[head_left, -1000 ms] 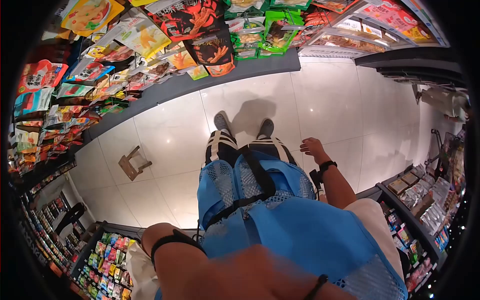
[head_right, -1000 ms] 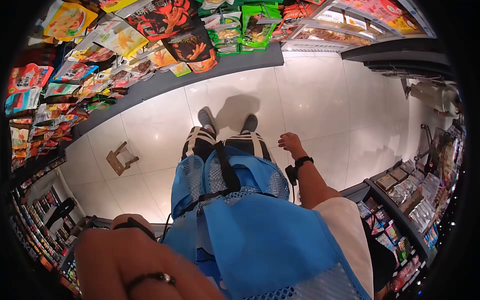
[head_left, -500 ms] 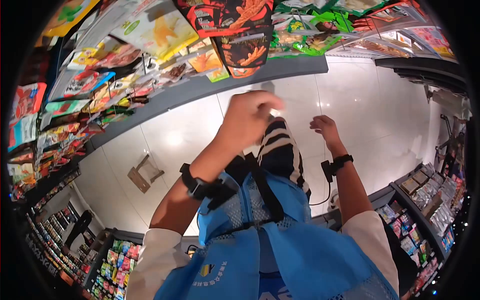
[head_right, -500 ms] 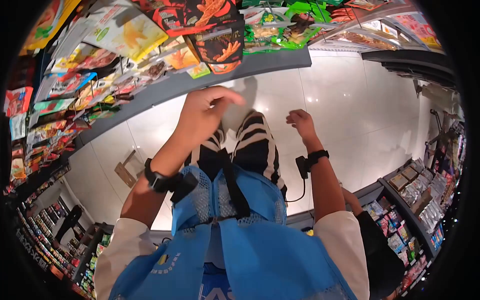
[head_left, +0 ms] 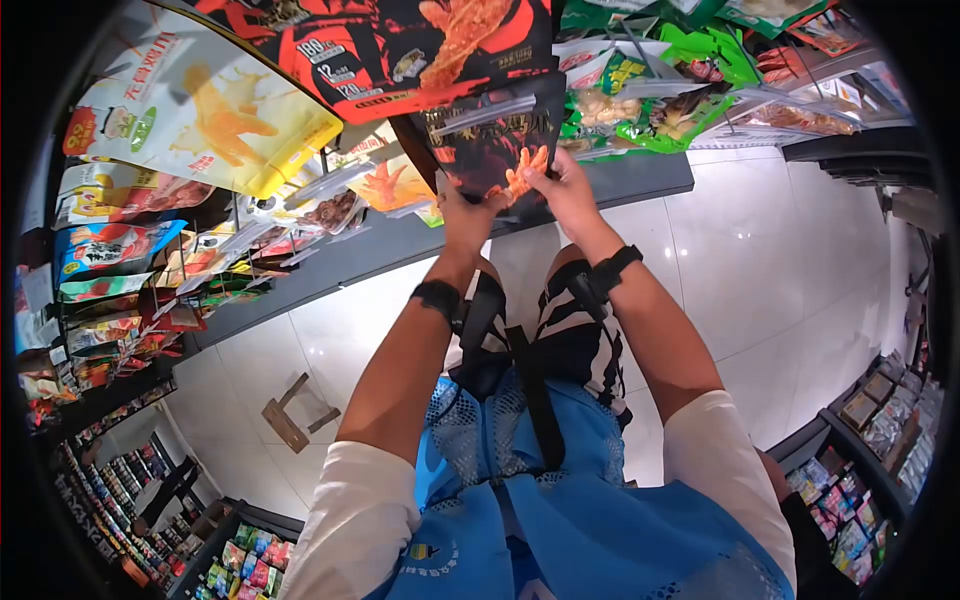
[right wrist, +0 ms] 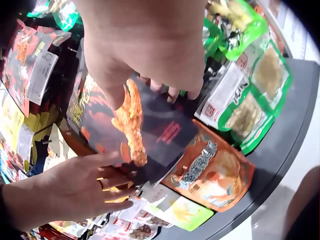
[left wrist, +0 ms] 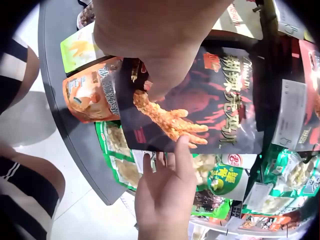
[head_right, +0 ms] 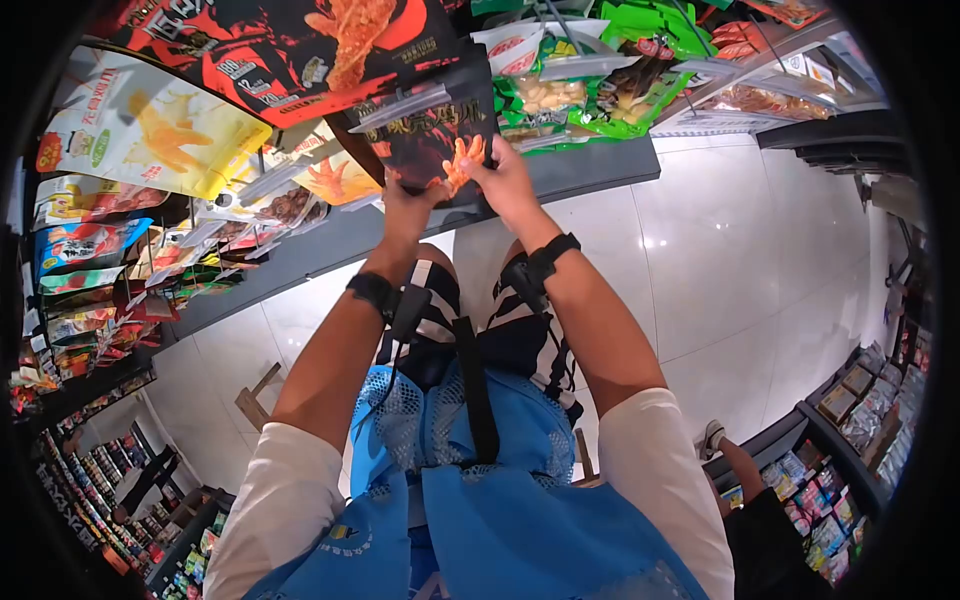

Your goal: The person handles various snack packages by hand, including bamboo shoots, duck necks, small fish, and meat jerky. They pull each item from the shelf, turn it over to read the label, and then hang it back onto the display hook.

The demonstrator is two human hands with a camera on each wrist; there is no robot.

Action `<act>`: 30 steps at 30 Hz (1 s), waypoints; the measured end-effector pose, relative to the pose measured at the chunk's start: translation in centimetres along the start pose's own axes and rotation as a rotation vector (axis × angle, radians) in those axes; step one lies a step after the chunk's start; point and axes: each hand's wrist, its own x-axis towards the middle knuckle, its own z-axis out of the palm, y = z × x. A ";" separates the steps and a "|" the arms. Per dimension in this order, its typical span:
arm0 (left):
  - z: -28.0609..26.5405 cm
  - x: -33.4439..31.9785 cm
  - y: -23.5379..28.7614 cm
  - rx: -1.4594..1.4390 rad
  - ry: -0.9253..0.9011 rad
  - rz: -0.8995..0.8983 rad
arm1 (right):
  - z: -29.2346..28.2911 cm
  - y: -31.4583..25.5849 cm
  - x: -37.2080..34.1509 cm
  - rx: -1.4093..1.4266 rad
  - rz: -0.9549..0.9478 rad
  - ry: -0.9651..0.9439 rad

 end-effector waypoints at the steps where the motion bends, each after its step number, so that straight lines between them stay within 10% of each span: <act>1: 0.3 -1.1 2.1 -0.070 -0.058 -0.054 | 0.4 -0.4 -0.3 0.043 0.024 -0.015; 17: -5.6 -19.7 26.0 -0.497 -0.489 -0.985 | 1.6 -22.2 -21.2 0.062 0.611 -0.009; 21: -3.1 -20.4 30.7 -0.827 -0.463 -0.936 | 3.7 -29.1 -25.0 -0.020 0.307 0.076; 24: 0.9 -20.1 32.9 -1.170 -0.583 -0.879 | 4.8 -33.3 -25.7 -0.708 -0.007 0.341; 27: 2.9 -20.3 35.5 -1.525 -0.964 -0.934 | 8.0 -39.8 -26.1 -0.978 -0.369 0.280; 28: 4.6 -21.5 38.0 -1.108 -0.695 -0.773 | 8.9 -41.1 -26.3 -1.227 -0.316 0.022; 30: 4.0 -22.3 40.1 -0.936 -0.713 -0.723 | 9.3 -42.2 -26.1 -1.356 -0.400 0.055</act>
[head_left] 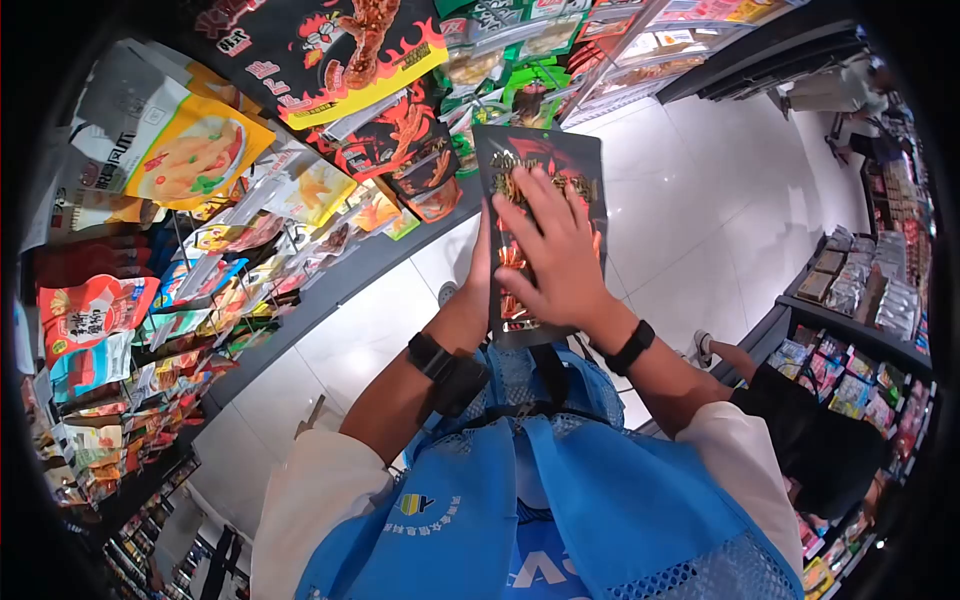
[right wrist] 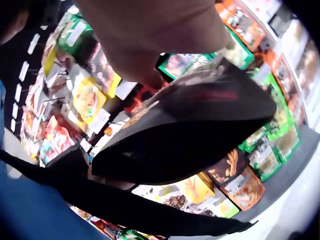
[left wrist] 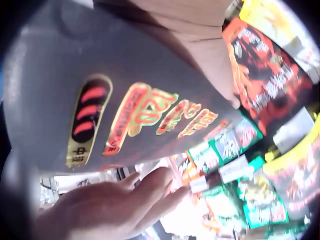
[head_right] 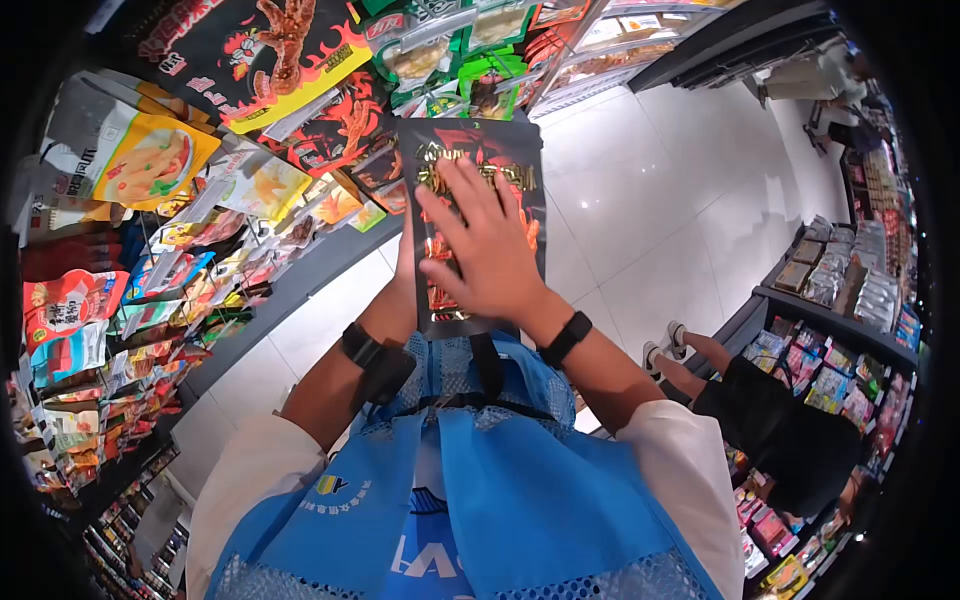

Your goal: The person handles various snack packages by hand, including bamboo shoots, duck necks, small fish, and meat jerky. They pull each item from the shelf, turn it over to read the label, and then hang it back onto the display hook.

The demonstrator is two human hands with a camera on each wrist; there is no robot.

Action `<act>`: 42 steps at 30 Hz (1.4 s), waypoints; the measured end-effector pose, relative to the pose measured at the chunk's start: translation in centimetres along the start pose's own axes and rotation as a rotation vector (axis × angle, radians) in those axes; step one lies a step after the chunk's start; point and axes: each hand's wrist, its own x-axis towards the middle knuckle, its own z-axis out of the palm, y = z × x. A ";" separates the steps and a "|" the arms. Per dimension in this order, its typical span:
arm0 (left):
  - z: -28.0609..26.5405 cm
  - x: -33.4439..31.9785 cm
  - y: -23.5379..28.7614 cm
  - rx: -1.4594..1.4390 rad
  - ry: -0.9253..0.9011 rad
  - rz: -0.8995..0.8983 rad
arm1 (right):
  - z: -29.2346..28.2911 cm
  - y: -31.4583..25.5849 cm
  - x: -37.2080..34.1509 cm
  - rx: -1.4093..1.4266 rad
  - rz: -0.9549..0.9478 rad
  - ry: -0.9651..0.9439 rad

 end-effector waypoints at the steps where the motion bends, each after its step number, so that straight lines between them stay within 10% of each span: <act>1: 0.9 -0.6 0.1 0.082 0.017 0.000 | 0.4 0.8 -0.1 0.019 0.027 0.090; 3: 0.8 -2.2 1.0 -0.082 -0.301 -0.076 | 3.7 1.0 -0.5 0.260 0.339 0.342; 6: 2.0 -3.9 -0.6 0.211 -0.135 0.375 | 0.5 -4.1 -1.0 -0.042 0.039 0.067; 10: 1.1 -5.7 1.7 -0.228 -0.382 -0.057 | 1.3 -3.0 -0.1 0.300 0.294 0.297; 15: -0.4 -5.8 -1.6 0.207 -0.054 0.182 | 4.3 -5.1 -2.5 0.787 0.229 0.381; 18: 5.0 -8.8 -3.1 1.177 -0.173 0.884 | 5.7 -3.2 -3.1 1.229 0.257 0.398; 22: 5.4 -6.7 1.0 0.923 -0.089 0.607 | 5.1 -8.1 -3.4 1.441 0.391 0.410; 26: 5.0 -8.9 -0.4 1.136 -0.115 0.798 | 1.5 -9.9 -4.2 1.808 0.275 0.285; 28: 4.7 -9.5 1.0 1.155 -0.161 0.874 | -0.2 -11.9 -1.0 1.520 0.724 0.380; 29: 4.1 -8.8 2.0 1.157 -0.136 0.885 | 4.6 -9.6 -0.7 1.113 0.685 0.367; 32: 3.8 -8.4 2.9 1.196 0.055 0.872 | 4.6 -10.2 -0.5 1.147 0.375 0.548; 34: 5.7 -9.2 2.8 1.093 0.051 0.865 | 3.1 -11.7 1.5 1.356 0.556 0.680; 39: 4.3 -8.4 2.0 1.238 -0.105 0.821 | 12.2 -4.7 4.8 0.877 0.563 1.086; 41: 3.6 -8.7 1.4 1.388 -0.136 0.683 | 7.6 -1.1 2.1 0.875 0.521 0.435; 42: 3.4 -8.8 1.3 1.289 -0.144 0.699 | 8.3 0.0 2.9 0.755 0.591 0.560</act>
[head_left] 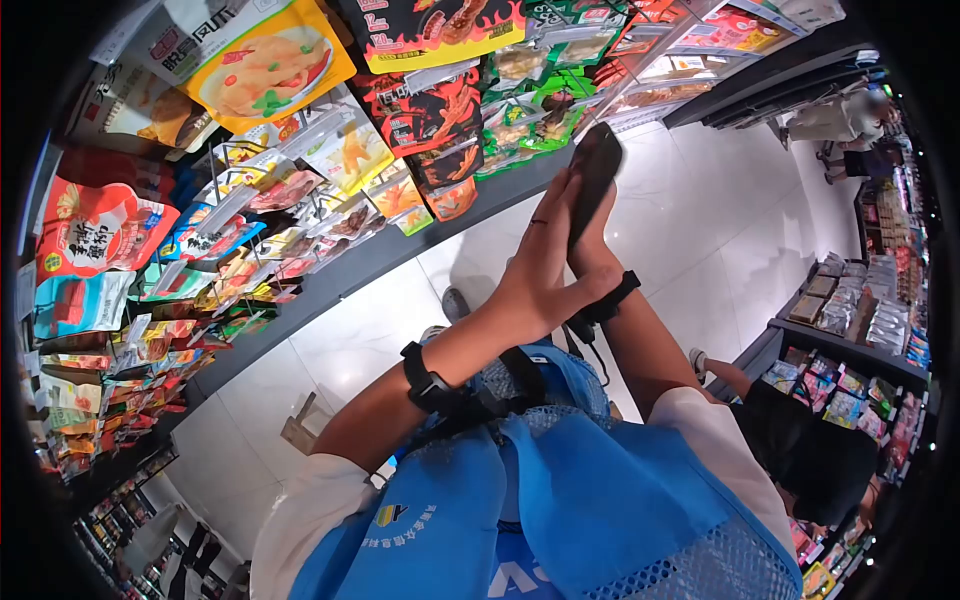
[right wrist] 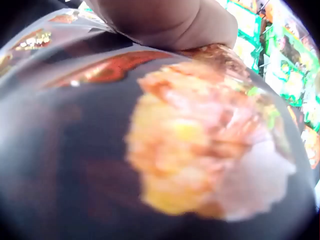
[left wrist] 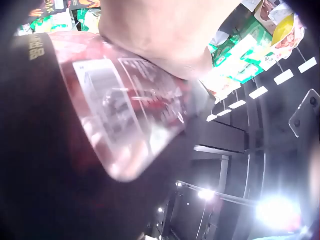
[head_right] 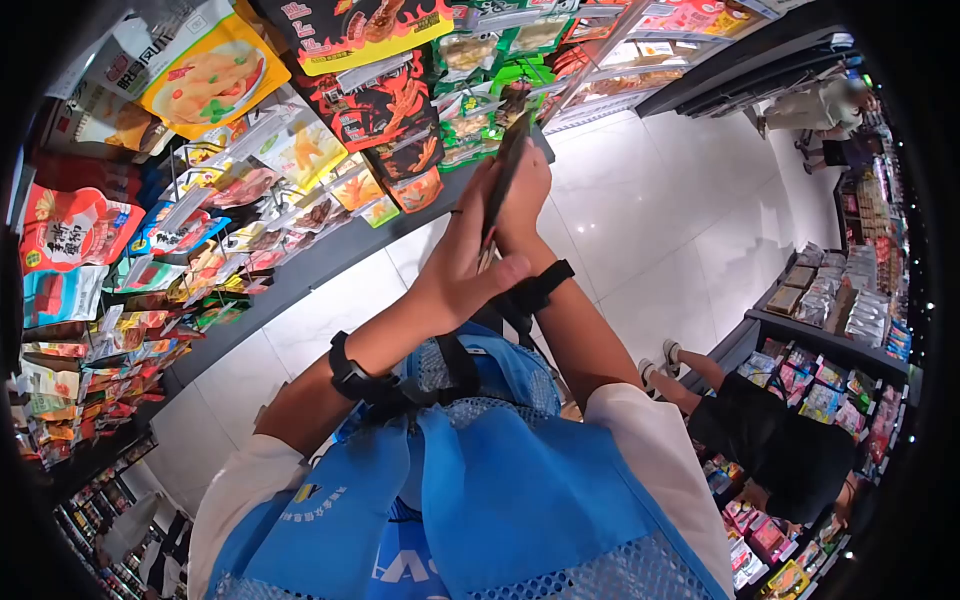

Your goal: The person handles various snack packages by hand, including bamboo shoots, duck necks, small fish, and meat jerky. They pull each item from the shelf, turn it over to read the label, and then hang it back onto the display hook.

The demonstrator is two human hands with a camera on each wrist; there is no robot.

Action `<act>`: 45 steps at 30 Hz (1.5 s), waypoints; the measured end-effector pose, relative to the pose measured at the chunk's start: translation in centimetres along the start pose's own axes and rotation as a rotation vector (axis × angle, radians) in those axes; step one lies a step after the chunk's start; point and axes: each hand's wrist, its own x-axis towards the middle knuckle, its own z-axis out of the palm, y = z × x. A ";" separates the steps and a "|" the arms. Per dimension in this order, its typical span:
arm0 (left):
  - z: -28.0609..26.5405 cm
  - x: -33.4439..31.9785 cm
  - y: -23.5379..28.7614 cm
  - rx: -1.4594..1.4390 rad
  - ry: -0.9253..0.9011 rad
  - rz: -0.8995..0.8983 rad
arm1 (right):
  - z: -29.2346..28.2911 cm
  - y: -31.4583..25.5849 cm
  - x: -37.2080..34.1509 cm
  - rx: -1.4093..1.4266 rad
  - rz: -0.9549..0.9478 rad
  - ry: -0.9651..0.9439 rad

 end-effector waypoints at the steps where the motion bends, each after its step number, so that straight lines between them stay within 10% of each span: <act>1: -0.1 -0.1 -0.2 -0.091 0.033 0.007 | 0.5 0.9 1.0 -0.082 -0.013 0.158; 5: -3.2 0.2 -6.6 -0.131 0.286 -0.630 | 1.3 3.6 0.4 0.219 0.120 0.078; 12: -6.0 -2.8 -19.7 -0.359 0.493 -0.712 | 0.8 12.8 1.2 0.560 0.601 -0.394; 24: -8.3 1.6 -41.8 -0.352 0.737 -0.583 | 12.7 28.5 9.4 0.463 0.410 -0.472; 36: -9.6 7.1 -41.5 -0.102 1.020 -0.372 | 17.1 29.2 13.1 0.605 0.152 -0.450; 37: -9.3 7.0 -41.6 -0.137 0.997 -0.140 | 16.9 29.2 13.0 0.619 0.134 -0.439; 39: -8.5 7.5 -40.5 -0.128 1.074 -0.461 | 16.7 29.7 12.9 0.606 0.178 -0.429; 45: -8.0 8.2 -40.7 0.010 1.043 -0.198 | 17.3 29.8 13.7 0.662 0.059 -0.371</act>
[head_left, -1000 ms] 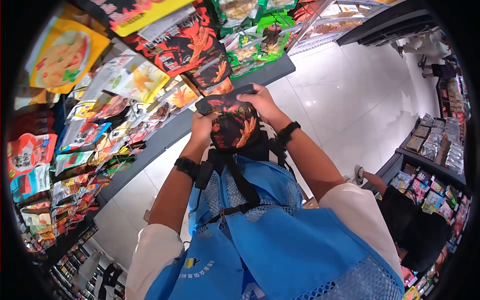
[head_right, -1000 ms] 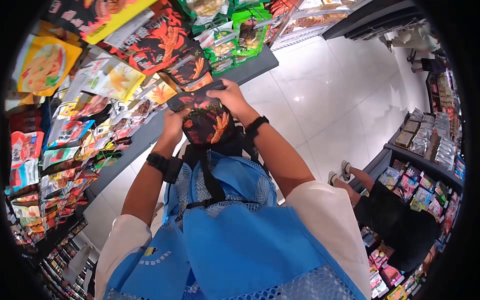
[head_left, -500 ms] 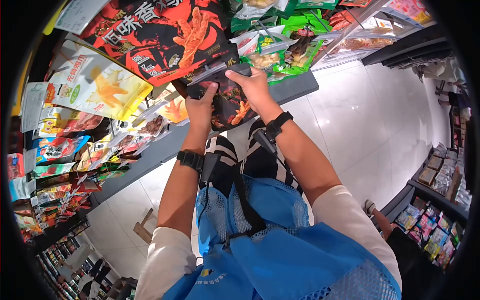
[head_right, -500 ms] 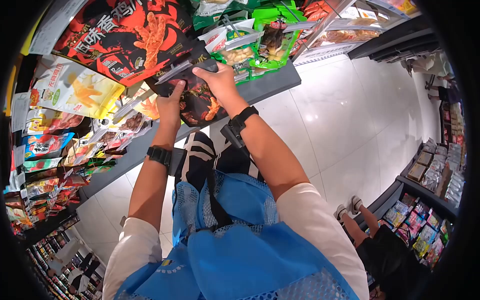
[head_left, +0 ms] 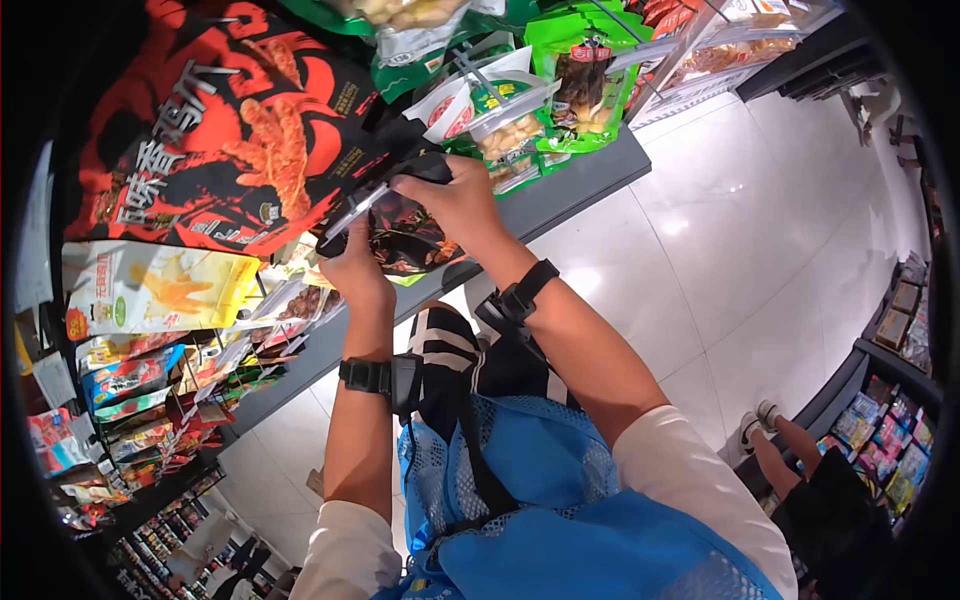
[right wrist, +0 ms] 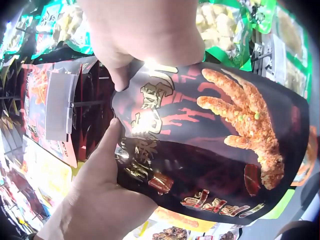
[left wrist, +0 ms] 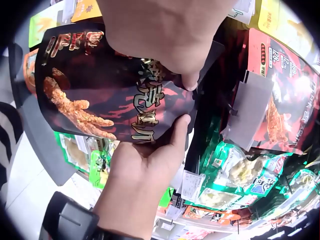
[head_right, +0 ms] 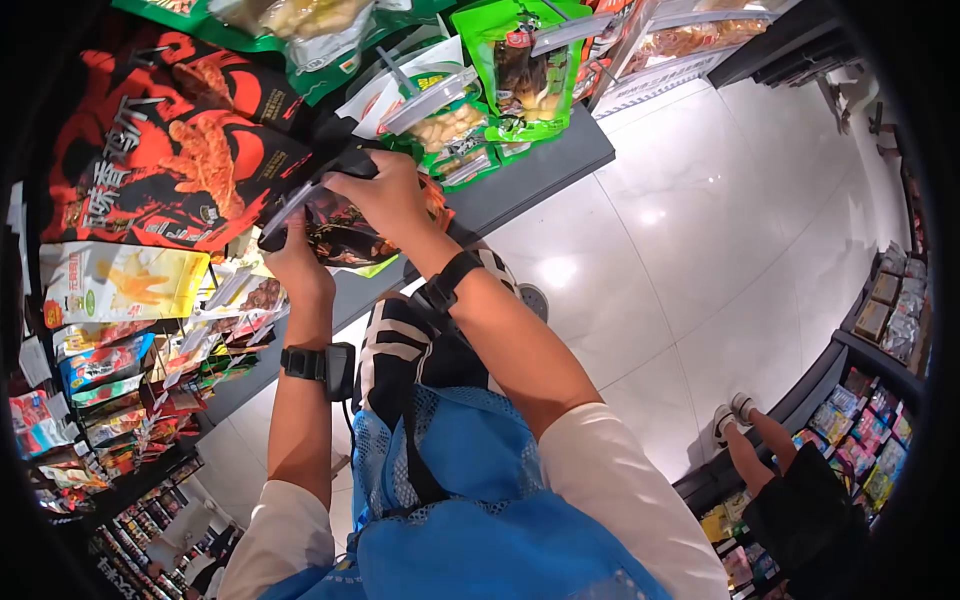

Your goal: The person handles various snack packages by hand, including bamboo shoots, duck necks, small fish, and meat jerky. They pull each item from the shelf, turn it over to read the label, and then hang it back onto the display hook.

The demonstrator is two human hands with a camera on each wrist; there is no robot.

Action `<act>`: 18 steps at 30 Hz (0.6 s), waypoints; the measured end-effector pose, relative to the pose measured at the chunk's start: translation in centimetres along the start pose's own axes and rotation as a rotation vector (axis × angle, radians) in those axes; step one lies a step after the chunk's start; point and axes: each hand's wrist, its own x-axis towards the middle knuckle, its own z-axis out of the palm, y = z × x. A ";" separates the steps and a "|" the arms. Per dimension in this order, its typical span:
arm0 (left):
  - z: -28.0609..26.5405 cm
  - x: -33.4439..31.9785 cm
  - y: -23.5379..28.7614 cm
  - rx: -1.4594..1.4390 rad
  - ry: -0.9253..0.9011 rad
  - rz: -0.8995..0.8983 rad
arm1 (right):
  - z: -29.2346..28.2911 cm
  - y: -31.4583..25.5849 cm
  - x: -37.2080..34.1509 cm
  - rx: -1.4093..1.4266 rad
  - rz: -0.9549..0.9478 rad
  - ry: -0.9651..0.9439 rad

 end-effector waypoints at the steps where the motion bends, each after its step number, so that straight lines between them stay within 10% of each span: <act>1: -0.8 0.8 -1.1 0.029 -0.065 0.059 | 0.0 -0.3 0.2 -0.043 0.017 0.005; 18: -1.5 3.9 -2.7 0.003 -0.110 0.116 | 2.4 1.8 2.3 -0.152 -0.090 0.189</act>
